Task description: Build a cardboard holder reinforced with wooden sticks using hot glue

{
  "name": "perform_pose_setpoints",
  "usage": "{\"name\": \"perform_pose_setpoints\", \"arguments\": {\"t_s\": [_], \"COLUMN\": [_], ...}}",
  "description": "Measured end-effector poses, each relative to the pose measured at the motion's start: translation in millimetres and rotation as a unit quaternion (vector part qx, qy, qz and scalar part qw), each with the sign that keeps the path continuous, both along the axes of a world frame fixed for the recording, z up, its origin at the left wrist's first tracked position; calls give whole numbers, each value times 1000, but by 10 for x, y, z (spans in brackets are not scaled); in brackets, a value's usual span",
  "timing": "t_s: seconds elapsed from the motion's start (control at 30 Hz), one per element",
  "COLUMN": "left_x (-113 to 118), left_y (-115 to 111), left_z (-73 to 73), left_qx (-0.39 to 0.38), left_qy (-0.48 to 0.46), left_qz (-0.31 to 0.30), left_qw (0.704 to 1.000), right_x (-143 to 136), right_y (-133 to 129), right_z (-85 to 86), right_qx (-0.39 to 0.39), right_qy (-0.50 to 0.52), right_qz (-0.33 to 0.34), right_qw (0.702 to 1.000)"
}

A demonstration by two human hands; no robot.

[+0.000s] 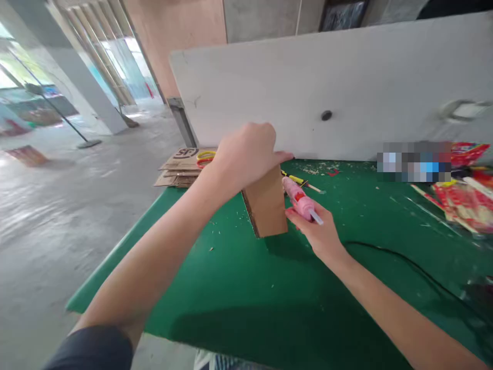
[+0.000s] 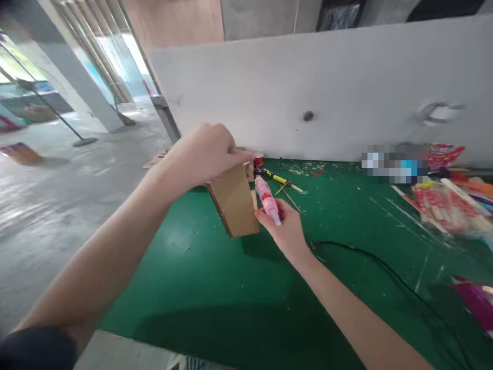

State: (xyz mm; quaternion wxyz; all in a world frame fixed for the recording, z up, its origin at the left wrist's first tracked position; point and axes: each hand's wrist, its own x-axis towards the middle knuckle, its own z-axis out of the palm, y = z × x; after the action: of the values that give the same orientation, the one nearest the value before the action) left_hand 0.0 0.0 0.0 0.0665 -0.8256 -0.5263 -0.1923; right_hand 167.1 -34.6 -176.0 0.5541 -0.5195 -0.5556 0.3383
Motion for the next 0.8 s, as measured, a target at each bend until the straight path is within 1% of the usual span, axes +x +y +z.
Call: {"name": "perform_pose_setpoints", "arguments": {"t_s": [0.17, 0.27, 0.37, 0.47, 0.5, 0.57, 0.63, 0.67, 0.73, 0.8], "left_x": [140, 124, -42, -359, -477, -681, -803, -827, -812, -748], "left_y": [-62, -63, -49, -12, 5, 38, 61, 69, 76, 82], "left_z": [-28, -37, -7, -27, -64, -185, -338, -412, -529, -593], "left_qx": [0, -12, -38, -69, -85, -103, -117, -114, -95, -85], "left_qy": [1, 10, 8, -17, -30, -63, -75, -74, -64, -55], "left_qz": [-15, -35, -72, -134, -153, -172, -210, -230, -250, -261], "left_qw": [1000, 999, 997, 988, 984, 978, 968, 964, 961, 960], "right_x": [-74, -110, -90, -22, 2, 41, 68, 78, 100, 130], "right_y": [-12, 6, 13, -3, -9, -18, -14, -6, 16, 42], "right_z": [-79, -131, -175, -195, -198, -205, -221, -234, -268, -305], "right_qx": [-8, -11, -19, -23, -26, -33, -44, -48, -48, -42], "right_qy": [-8, -4, -10, 1, 10, 21, 22, 19, 14, 11], "right_qz": [2, -4, 1, 6, 5, 2, -3, -3, 0, 0], "right_qw": [1000, 1000, 1000, 1000, 1000, 999, 999, 999, 999, 999]}}
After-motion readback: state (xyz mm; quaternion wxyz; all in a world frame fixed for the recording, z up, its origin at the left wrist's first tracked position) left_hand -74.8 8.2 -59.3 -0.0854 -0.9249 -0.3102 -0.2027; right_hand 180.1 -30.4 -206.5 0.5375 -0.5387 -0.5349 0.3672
